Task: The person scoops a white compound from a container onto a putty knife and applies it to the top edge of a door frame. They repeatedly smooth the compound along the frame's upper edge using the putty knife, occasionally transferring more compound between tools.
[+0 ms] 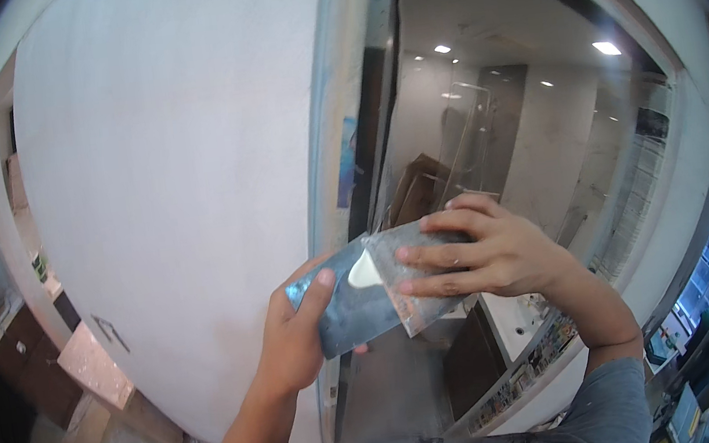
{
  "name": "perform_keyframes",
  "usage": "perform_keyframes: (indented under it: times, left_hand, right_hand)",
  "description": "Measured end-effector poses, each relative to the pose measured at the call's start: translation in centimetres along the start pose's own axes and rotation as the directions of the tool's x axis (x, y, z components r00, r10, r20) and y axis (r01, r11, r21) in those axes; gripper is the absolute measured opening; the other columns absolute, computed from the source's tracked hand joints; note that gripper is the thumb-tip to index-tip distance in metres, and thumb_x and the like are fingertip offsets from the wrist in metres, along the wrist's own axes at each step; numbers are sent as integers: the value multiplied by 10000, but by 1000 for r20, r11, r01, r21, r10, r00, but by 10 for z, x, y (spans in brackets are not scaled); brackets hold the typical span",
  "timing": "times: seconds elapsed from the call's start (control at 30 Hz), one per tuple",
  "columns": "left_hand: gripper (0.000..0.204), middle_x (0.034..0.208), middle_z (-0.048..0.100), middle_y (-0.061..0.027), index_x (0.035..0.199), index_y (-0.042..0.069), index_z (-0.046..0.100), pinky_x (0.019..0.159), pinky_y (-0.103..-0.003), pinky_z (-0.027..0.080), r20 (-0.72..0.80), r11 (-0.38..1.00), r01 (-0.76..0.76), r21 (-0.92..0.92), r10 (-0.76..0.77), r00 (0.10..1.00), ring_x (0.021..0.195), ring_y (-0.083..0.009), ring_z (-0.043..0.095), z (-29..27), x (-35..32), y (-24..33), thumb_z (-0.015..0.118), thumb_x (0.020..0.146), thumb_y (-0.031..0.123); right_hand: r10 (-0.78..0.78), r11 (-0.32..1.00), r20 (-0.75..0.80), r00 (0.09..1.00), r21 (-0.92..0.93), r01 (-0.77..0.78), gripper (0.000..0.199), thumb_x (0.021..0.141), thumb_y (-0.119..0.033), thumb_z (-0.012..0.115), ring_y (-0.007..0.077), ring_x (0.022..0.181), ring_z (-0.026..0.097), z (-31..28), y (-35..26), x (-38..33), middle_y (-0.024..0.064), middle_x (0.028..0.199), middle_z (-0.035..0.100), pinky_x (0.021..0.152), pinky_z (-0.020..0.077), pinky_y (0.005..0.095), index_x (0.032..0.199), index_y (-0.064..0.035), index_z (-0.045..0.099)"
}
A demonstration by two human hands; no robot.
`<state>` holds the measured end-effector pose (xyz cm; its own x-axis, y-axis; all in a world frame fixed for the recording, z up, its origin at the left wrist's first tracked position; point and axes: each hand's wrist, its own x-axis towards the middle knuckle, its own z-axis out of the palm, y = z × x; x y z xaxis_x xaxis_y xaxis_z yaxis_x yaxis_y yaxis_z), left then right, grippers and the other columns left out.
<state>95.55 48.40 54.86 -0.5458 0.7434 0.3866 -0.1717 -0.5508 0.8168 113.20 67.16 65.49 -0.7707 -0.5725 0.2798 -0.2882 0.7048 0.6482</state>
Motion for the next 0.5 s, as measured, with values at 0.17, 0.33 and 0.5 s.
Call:
perform_keyframes:
  times: [0.17, 0.33, 0.5]
  left_hand:
    - [524, 1002, 682, -184, 1334, -92, 527, 452, -308, 551, 41, 995, -99, 6, 99, 994, 731, -221, 708, -4, -5, 5, 553, 1022, 329]
    - [511, 984, 686, -183, 1333, -109, 520, 447, -299, 542, -114, 995, -83, -48, 77, 990, 703, -221, 704, -18, -8, -2, 528, 1026, 299]
    - [507, 980, 690, -166, 1333, -112, 520, 445, -288, 542, -96, 995, -58, -86, 50, 994, 691, -199, 699, -19, -8, -18, 525, 1024, 290]
  right_hand:
    - [31, 993, -126, 992, -108, -45, 560, 834, -73, 679, 258, 1183, 591, -19, 44, -15, -19, 1349, 645, 1061, 449, 428, 1355, -276, 657]
    - [817, 567, -553, 160, 822, -53, 315, 966, -114, 645, 219, 1000, 661, -48, 137, 27, 102, 1105, 680, 869, 564, 375, 1237, 44, 615]
    - [851, 391, -499, 164, 810, 436, 253, 941, -66, 619, 272, 980, 656, -110, 242, 50, 156, 1113, 620, 823, 611, 406, 1160, 50, 568]
